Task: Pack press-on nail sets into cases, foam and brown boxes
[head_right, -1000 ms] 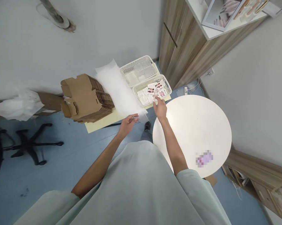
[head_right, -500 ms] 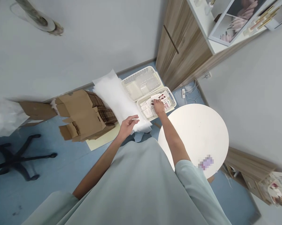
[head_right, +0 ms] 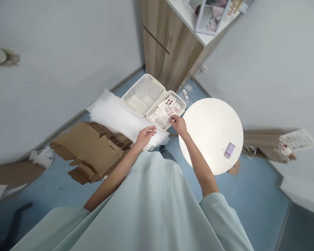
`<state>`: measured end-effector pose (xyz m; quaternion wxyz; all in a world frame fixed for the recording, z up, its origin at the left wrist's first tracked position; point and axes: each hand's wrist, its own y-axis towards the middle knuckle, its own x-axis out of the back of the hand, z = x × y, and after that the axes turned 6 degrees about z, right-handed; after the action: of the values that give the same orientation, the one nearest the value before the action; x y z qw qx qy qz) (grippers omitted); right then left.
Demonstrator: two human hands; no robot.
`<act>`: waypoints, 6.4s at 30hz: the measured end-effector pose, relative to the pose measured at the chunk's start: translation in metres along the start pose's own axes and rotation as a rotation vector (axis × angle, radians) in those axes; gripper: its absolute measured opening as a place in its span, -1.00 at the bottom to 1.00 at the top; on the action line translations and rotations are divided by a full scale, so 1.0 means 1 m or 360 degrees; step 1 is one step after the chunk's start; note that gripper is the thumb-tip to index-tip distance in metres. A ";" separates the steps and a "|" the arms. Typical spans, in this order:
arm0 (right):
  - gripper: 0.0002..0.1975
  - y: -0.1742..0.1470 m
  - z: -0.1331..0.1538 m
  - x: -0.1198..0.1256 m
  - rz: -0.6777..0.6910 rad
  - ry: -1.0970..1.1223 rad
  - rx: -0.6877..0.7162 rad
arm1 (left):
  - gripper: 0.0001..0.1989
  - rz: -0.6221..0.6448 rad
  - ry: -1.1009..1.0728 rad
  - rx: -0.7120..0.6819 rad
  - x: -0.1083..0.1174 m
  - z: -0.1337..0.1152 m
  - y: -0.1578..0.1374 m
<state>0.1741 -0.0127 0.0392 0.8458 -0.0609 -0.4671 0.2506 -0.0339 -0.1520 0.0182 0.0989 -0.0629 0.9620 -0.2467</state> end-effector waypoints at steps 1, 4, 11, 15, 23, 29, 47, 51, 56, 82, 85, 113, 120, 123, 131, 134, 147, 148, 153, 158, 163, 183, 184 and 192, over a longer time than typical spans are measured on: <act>-0.73 -0.017 -0.005 0.007 -0.0015 0.0168 0.0015 | -0.62 0.0075 0.0008 0.0032 -0.009 0.000 0.001; -0.65 -0.071 -0.018 0.029 -0.0046 0.0533 0.0022 | -0.52 0.0290 0.0031 0.0068 -0.041 -0.001 -0.002; -0.61 -0.169 -0.049 0.072 -0.0198 0.0790 -0.0058 | -0.48 0.0588 0.0143 -0.0046 -0.120 -0.002 -0.032; -0.64 -0.202 -0.080 0.092 -0.0282 0.0813 -0.0057 | -0.49 0.0743 0.0161 -0.0007 -0.162 0.003 -0.042; -0.65 -0.261 -0.163 0.142 -0.0283 0.0943 0.0188 | -0.33 0.1384 -0.0227 0.0510 -0.262 0.008 -0.056; -0.62 -0.294 -0.207 0.158 -0.0457 0.1003 0.0117 | -0.26 0.1255 -0.0133 0.0311 -0.326 0.027 -0.072; -0.58 -0.300 -0.240 0.153 -0.0679 0.1377 -0.0102 | -0.39 0.0510 0.0160 -0.0076 -0.351 0.044 -0.057; -0.48 -0.297 -0.235 0.159 -0.0633 0.1432 -0.0078 | -0.38 0.0687 0.0080 0.0041 -0.341 0.029 -0.054; -0.40 -0.288 -0.218 0.165 -0.0464 0.1548 0.0058 | -0.29 0.1294 -0.0050 0.0306 -0.329 0.001 -0.064; -0.60 -0.253 -0.156 0.141 -0.0785 0.1184 -0.0170 | -0.40 0.0530 0.0058 -0.0311 -0.281 -0.010 -0.043; -0.56 -0.257 -0.155 0.143 -0.0743 0.1251 -0.0134 | -0.46 0.0576 -0.0015 -0.0242 -0.277 -0.015 -0.043; -0.56 -0.248 -0.136 0.135 -0.0731 0.1109 -0.0288 | -0.23 0.0690 0.0332 -0.0365 -0.274 0.002 -0.035; -0.75 -0.248 -0.153 0.138 -0.0804 0.1108 -0.0325 | -0.36 0.0598 0.0313 -0.0439 -0.275 -0.005 -0.037; -0.69 -0.252 -0.160 0.142 -0.0769 0.1234 -0.0259 | -0.48 0.0613 0.0282 -0.0412 -0.275 -0.015 -0.039; -0.59 -0.258 -0.165 0.143 -0.0767 0.1320 -0.0169 | -0.53 0.0687 0.0353 -0.0314 -0.282 -0.022 -0.043; -0.58 -0.261 -0.166 0.142 -0.0797 0.1254 -0.0165 | -0.46 0.0742 0.0442 -0.0223 -0.283 -0.019 -0.042; -0.59 -0.287 -0.153 0.130 -0.0729 0.1002 -0.0014 | -0.21 0.0863 0.0617 0.0087 -0.286 -0.024 -0.022; -0.58 -0.289 -0.153 0.128 -0.0732 0.0980 -0.0005 | -0.22 0.0898 0.0639 0.0113 -0.285 -0.025 -0.022; -0.51 -0.299 -0.153 0.120 -0.0749 0.0851 0.0001 | -0.31 0.1080 0.0569 0.0151 -0.284 -0.028 -0.027; -0.49 -0.308 -0.151 0.119 -0.0762 0.1032 -0.0058 | -0.32 0.1060 0.0544 0.0103 -0.289 -0.033 -0.041; -0.36 -0.316 -0.155 0.118 -0.0723 0.1620 -0.0316 | -0.33 0.0963 0.0466 -0.0232 -0.291 -0.033 -0.047; -0.23 -0.306 -0.175 0.100 -0.0831 0.1741 -0.0121 | -0.23 0.1149 0.0166 -0.0024 -0.303 -0.021 -0.051; -0.23 -0.305 -0.176 0.101 -0.0823 0.1774 -0.0106 | -0.26 0.1194 0.0116 0.0038 -0.304 -0.020 -0.051; -0.47 -0.302 -0.187 0.103 -0.0933 0.1786 -0.0053 | -0.24 0.1452 0.0083 0.0524 -0.311 -0.010 -0.051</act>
<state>0.4838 -0.2008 0.1150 0.9944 -0.0656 0.0463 -0.0690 0.2703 -0.1390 0.1016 0.1814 0.3880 0.8418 -0.3286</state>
